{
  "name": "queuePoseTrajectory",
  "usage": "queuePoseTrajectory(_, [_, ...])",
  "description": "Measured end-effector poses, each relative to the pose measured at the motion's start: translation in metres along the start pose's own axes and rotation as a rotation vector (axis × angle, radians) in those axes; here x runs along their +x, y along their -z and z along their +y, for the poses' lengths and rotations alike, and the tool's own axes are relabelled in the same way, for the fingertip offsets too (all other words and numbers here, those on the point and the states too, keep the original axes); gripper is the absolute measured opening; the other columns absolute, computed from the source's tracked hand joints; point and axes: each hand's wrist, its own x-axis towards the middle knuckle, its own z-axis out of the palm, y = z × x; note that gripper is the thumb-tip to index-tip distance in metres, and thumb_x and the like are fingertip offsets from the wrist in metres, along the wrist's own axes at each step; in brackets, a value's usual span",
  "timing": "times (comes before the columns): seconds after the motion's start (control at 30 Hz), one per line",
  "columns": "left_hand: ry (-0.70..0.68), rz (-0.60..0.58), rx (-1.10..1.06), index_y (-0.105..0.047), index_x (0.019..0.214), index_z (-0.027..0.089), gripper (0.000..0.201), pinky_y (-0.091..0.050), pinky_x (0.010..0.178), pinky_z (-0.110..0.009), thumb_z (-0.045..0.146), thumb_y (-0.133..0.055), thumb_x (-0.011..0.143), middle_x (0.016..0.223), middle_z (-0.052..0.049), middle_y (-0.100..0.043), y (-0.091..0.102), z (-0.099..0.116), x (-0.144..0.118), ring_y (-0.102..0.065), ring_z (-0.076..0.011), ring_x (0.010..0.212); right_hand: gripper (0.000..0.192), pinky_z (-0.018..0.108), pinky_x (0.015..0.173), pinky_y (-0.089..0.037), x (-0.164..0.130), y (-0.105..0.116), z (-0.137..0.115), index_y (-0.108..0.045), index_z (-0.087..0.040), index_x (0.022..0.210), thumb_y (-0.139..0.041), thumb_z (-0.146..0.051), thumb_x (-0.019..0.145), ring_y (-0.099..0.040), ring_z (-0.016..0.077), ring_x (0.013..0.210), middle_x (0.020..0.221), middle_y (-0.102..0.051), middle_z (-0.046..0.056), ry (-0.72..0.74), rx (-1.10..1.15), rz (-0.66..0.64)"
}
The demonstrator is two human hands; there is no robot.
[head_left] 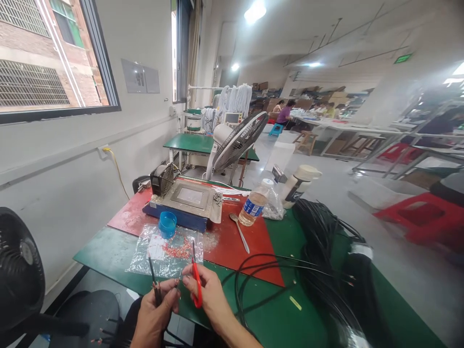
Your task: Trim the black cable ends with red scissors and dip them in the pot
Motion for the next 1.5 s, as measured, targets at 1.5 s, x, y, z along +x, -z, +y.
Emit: queuePoseTrajectory(1.5, [0.02, -0.231, -0.053, -0.073, 0.079, 0.016, 0.033, -0.038, 0.051, -0.022, 0.045, -0.077, 0.062, 0.049, 0.0, -0.058, -0.001, 0.002, -0.003, -0.047, -0.0091, 0.045, 0.045, 0.014, 0.031, -0.022, 0.001, -0.007, -0.012, -0.055, -0.013, 0.085, -0.076, -0.045, 0.06, -0.04, 0.0041, 0.04, 0.055, -0.048, -0.004, -0.404, 0.403, -0.177])
